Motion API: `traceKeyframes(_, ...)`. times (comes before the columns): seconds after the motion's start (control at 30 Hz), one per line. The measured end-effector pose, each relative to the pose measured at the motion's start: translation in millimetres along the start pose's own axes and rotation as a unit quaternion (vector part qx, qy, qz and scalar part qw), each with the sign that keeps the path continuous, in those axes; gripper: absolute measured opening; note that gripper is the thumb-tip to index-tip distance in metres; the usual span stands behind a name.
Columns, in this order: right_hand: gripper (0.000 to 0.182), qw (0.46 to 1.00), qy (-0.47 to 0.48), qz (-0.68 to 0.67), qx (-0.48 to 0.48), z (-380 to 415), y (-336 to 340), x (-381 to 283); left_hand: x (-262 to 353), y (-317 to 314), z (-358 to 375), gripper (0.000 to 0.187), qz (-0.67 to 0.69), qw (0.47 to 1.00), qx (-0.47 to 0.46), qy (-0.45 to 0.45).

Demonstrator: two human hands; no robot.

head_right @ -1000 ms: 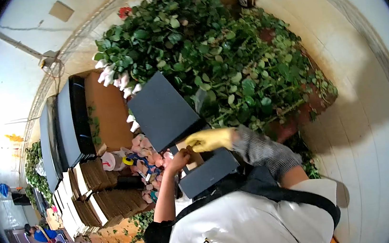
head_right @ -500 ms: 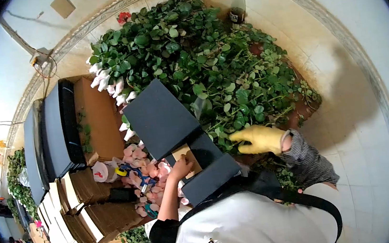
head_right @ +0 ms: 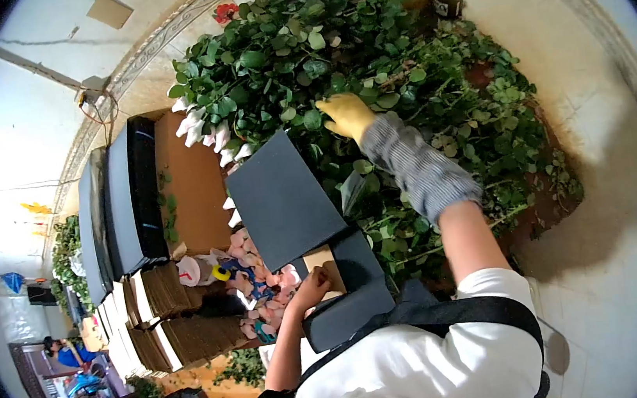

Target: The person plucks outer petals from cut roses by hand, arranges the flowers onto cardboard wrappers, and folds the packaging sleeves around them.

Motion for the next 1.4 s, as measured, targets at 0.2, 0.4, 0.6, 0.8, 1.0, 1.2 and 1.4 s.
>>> traceKeyframes(0.2, 0.023, 0.982, -0.079, 0.159, -0.059, 69, -59, -26, 19, 11, 13, 0.031, 0.019, 0.999, -0.006, 0.040)
traceKeyframes(0.4, 0.046, 0.980, -0.100, 0.117, -0.125, 102, -35, -34, 35, 19, 16, 0.030, -0.020, 0.999, 0.032, 0.018)
traceKeyframes(0.6, 0.052, 0.998, -0.034, 0.043, -0.021, 14, 14, -53, 30, 17, 13, 0.029, 0.009, 0.999, 0.013, 0.028)
traceKeyframes(0.8, 0.042, 0.919, -0.143, 0.099, -0.353, -23, -89, 24, 32, 19, 18, 0.026, 0.007, 0.999, 0.043, 0.016)
traceKeyframes(1.0, 0.052, 0.965, -0.081, 0.082, -0.236, -15, -78, 27, 35, 19, 17, 0.030, 0.010, 0.999, 0.032, 0.012)
traceKeyframes(1.2, 0.035, 0.957, -0.124, 0.156, -0.210, -59, -13, -15, 38, 32, 13, 0.030, 0.014, 0.998, 0.054, 0.002)
traceKeyframes(1.4, 0.023, 0.992, 0.037, 0.118, 0.014, -98, 96, -30, 39, 23, 15, 0.029, 0.014, 0.999, 0.027, -0.012)
Point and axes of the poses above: each hand's wrist, its own z-axis away from the middle knuckle, its own y-axis out of the back of the hand, x = y × z, the point moved 9 cm from there along -z, towards the middle knuckle, and after that the axes turned 9 degrees about -z, right-handed, at the moved point
